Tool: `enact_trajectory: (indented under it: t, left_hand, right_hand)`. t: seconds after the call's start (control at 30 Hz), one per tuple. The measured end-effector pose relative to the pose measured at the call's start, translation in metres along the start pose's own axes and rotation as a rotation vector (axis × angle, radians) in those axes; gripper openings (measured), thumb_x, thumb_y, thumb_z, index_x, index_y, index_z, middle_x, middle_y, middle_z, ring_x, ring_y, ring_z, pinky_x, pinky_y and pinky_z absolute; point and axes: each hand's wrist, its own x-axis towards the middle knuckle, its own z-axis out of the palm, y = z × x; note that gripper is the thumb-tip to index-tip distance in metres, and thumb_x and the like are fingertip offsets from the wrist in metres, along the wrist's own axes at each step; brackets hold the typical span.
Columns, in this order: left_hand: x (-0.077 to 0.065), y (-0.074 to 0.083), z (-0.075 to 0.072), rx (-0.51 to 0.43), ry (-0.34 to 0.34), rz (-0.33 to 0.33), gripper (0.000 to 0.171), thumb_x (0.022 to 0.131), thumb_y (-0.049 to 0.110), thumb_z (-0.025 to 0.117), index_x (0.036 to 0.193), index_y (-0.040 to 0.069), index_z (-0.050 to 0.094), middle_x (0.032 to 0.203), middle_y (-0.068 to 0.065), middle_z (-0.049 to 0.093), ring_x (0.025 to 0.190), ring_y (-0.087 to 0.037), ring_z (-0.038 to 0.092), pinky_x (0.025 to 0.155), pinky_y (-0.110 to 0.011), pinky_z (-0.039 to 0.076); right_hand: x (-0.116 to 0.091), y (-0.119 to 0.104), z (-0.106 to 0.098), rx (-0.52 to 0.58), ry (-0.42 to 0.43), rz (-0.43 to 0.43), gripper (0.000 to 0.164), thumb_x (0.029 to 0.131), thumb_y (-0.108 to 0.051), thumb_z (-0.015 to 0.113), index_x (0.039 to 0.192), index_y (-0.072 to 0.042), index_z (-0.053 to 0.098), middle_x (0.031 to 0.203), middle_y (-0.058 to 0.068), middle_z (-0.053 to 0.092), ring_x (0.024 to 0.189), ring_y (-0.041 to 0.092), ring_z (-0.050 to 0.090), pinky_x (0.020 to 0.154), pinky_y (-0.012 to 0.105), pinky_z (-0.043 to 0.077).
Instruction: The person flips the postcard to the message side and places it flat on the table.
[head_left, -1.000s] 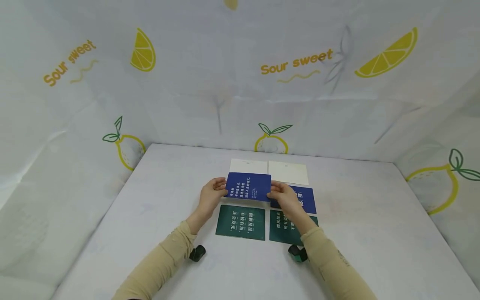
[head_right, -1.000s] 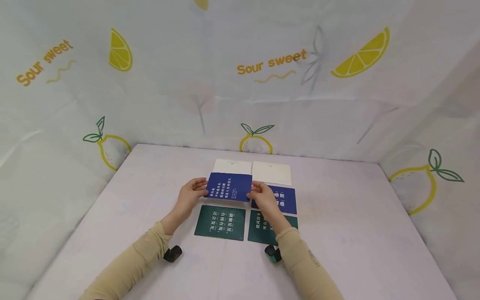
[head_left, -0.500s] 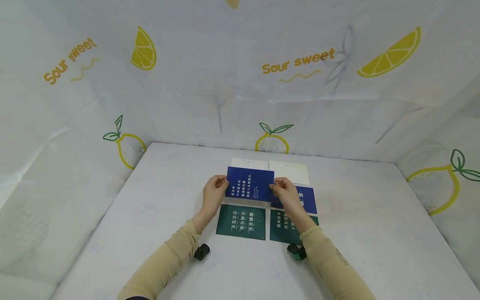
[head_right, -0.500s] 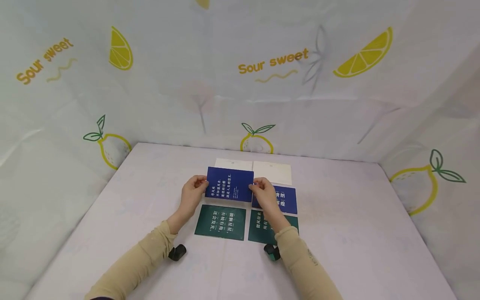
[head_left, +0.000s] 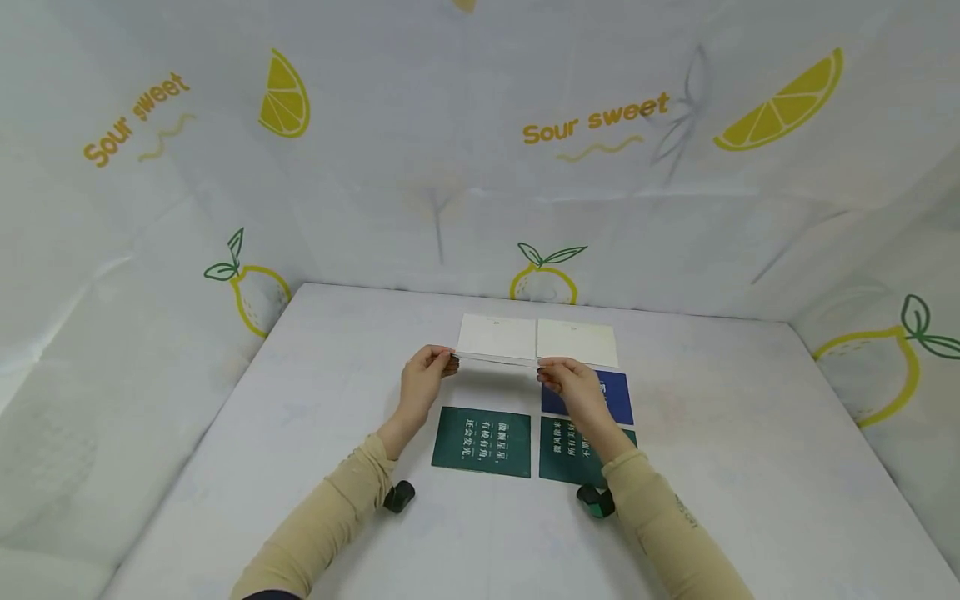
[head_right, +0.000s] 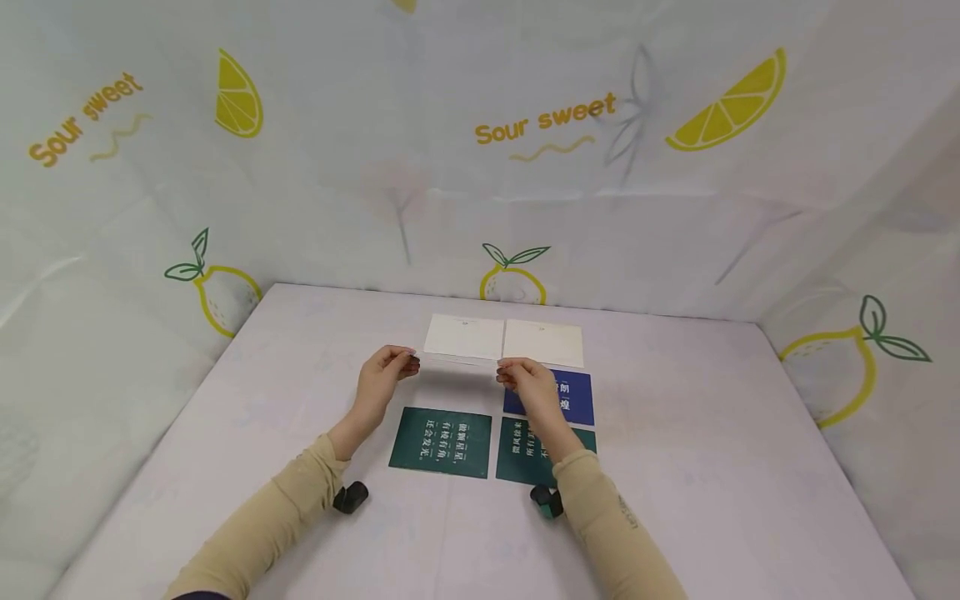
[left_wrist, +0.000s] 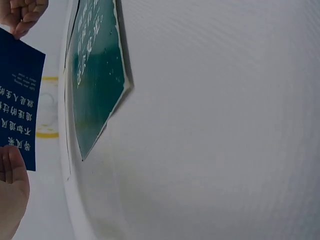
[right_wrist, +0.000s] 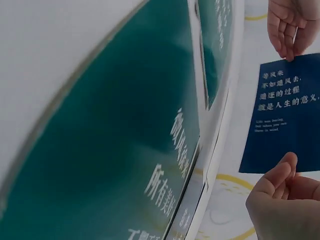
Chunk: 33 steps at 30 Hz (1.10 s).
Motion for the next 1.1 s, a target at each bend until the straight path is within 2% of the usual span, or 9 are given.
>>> enact_trajectory:
  t: [0.13, 0.2, 0.33, 0.5, 0.6, 0.7, 0.8, 0.97, 1.1]
  left_hand:
    - [0.001, 0.000, -0.004, -0.006, -0.031, -0.020, 0.019, 0.092, 0.016, 0.056, 0.096, -0.001, 0.065, 0.099, -0.015, 0.066, 0.083, -0.018, 0.065, 0.084, -0.039, 0.054]
    - [0.002, 0.000, -0.006, 0.039, -0.050, -0.012, 0.019, 0.090, 0.017, 0.059, 0.095, 0.000, 0.066, 0.095, -0.014, 0.066, 0.081, -0.018, 0.063, 0.081, -0.038, 0.054]
    - [0.004, -0.001, -0.010, 0.215, -0.100, -0.006, 0.017, 0.084, 0.019, 0.067, 0.095, 0.005, 0.069, 0.088, -0.011, 0.066, 0.076, -0.016, 0.058, 0.070, -0.029, 0.051]
    - [0.006, -0.004, -0.013, 0.490, -0.194, 0.020, 0.027, 0.080, 0.019, 0.071, 0.103, 0.005, 0.069, 0.091, -0.009, 0.064, 0.081, -0.016, 0.056, 0.067, -0.025, 0.045]
    - [0.007, -0.007, -0.013, 0.601, -0.242, 0.058, 0.033, 0.079, 0.018, 0.072, 0.108, 0.003, 0.067, 0.087, -0.009, 0.062, 0.076, -0.017, 0.053, 0.064, -0.025, 0.043]
    - [0.009, -0.010, -0.011, 0.671, -0.271, 0.076, 0.034, 0.080, 0.017, 0.071, 0.110, 0.002, 0.067, 0.081, -0.008, 0.060, 0.070, -0.016, 0.048, 0.060, -0.024, 0.039]
    - [0.010, -0.013, -0.009, 0.742, -0.286, 0.089, 0.034, 0.081, 0.018, 0.070, 0.110, 0.002, 0.067, 0.077, -0.005, 0.058, 0.067, -0.013, 0.046, 0.057, -0.022, 0.037]
    - [0.015, -0.011, -0.006, 0.801, -0.312, 0.110, 0.033, 0.081, 0.015, 0.069, 0.111, 0.000, 0.067, 0.070, -0.006, 0.058, 0.060, -0.013, 0.043, 0.054, -0.022, 0.034]
    - [0.017, -0.009, -0.005, 0.848, -0.316, 0.126, 0.033, 0.080, 0.013, 0.069, 0.109, -0.002, 0.067, 0.075, -0.010, 0.064, 0.062, -0.013, 0.046, 0.056, -0.022, 0.037]
  right_hand:
    - [0.000, 0.000, -0.002, -0.030, 0.001, 0.007, 0.031, 0.098, -0.020, 0.045, 0.115, -0.001, 0.062, 0.109, 0.007, 0.059, 0.087, 0.008, 0.059, 0.091, 0.030, 0.049]
    - [0.000, 0.000, -0.003, -0.087, -0.009, 0.002, 0.031, 0.096, -0.023, 0.050, 0.115, -0.002, 0.063, 0.113, 0.008, 0.059, 0.089, 0.009, 0.058, 0.091, 0.030, 0.048]
    - [0.000, 0.002, -0.004, -0.239, -0.045, -0.014, 0.032, 0.090, -0.026, 0.059, 0.115, -0.006, 0.064, 0.117, 0.011, 0.061, 0.095, 0.018, 0.056, 0.091, 0.034, 0.047]
    - [0.001, 0.003, -0.002, -0.451, -0.097, -0.072, 0.033, 0.088, -0.021, 0.062, 0.118, -0.007, 0.063, 0.118, 0.014, 0.061, 0.105, 0.026, 0.056, 0.093, 0.043, 0.046]
    - [0.002, 0.003, 0.001, -0.580, -0.126, -0.108, 0.037, 0.085, -0.020, 0.065, 0.120, -0.007, 0.061, 0.111, 0.014, 0.062, 0.096, 0.025, 0.056, 0.083, 0.039, 0.048]
    - [0.002, 0.003, 0.005, -0.695, -0.158, -0.135, 0.041, 0.083, -0.019, 0.067, 0.121, -0.005, 0.060, 0.099, 0.012, 0.061, 0.082, 0.021, 0.053, 0.068, 0.031, 0.045]
    - [0.003, 0.002, 0.009, -0.775, -0.189, -0.144, 0.044, 0.083, -0.018, 0.067, 0.122, -0.003, 0.059, 0.089, 0.010, 0.059, 0.074, 0.019, 0.049, 0.061, 0.026, 0.039]
    - [0.005, 0.002, 0.013, -0.847, -0.213, -0.134, 0.047, 0.083, -0.019, 0.068, 0.125, -0.002, 0.056, 0.086, 0.009, 0.057, 0.072, 0.019, 0.049, 0.060, 0.027, 0.038]
    - [0.008, 0.001, 0.016, -0.880, -0.220, -0.145, 0.048, 0.082, -0.019, 0.069, 0.125, -0.002, 0.056, 0.088, 0.010, 0.059, 0.073, 0.019, 0.050, 0.062, 0.028, 0.040]
